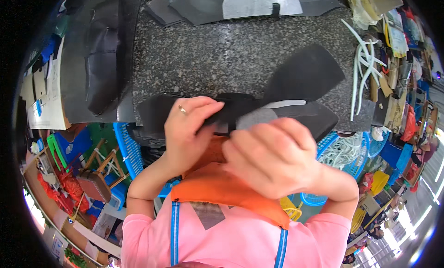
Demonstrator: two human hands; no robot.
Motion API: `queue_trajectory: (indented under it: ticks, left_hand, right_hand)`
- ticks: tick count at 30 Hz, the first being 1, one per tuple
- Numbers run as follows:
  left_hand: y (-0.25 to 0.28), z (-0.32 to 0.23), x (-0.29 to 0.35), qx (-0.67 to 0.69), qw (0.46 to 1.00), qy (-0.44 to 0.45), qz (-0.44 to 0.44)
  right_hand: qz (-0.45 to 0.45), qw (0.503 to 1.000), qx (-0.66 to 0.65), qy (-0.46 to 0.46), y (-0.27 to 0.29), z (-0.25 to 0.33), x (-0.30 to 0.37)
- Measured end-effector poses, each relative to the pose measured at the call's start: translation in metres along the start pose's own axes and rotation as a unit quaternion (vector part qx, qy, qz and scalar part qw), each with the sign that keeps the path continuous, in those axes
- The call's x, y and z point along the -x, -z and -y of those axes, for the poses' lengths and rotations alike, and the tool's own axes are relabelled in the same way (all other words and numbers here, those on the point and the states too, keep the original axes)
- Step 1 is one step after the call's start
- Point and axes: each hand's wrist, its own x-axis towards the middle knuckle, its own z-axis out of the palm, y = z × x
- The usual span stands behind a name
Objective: The person attaches white strips onto the edges of shoe upper leather pieces, folds and presses the edges by hand, and places the assembled pieces into a basket.
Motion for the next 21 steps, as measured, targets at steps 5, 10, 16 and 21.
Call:
queue_trajectory:
  ticks: [5, 10, 16, 21]
  left_hand:
    - [0.005, -0.018, -0.007, -0.102, 0.992, -0.053, 0.045]
    - [-0.023, -0.026, -0.041, -0.010, 0.999, -0.031, 0.034]
    - [-0.013, -0.023, -0.034, -0.078, 0.977, -0.137, 0.145]
    - [-0.016, -0.038, -0.049, -0.263, 0.897, -0.272, 0.226]
  right_hand:
    - [0.192, 0.969, 0.109, -0.115, 0.008, -0.035, 0.023]
    - [0.177, 0.967, 0.102, -0.155, -0.008, -0.038, 0.033]
    - [0.192, 0.907, -0.139, -0.348, 0.001, -0.054, 0.060]
    - [-0.042, 0.844, -0.174, -0.506, -0.023, -0.055, 0.059]
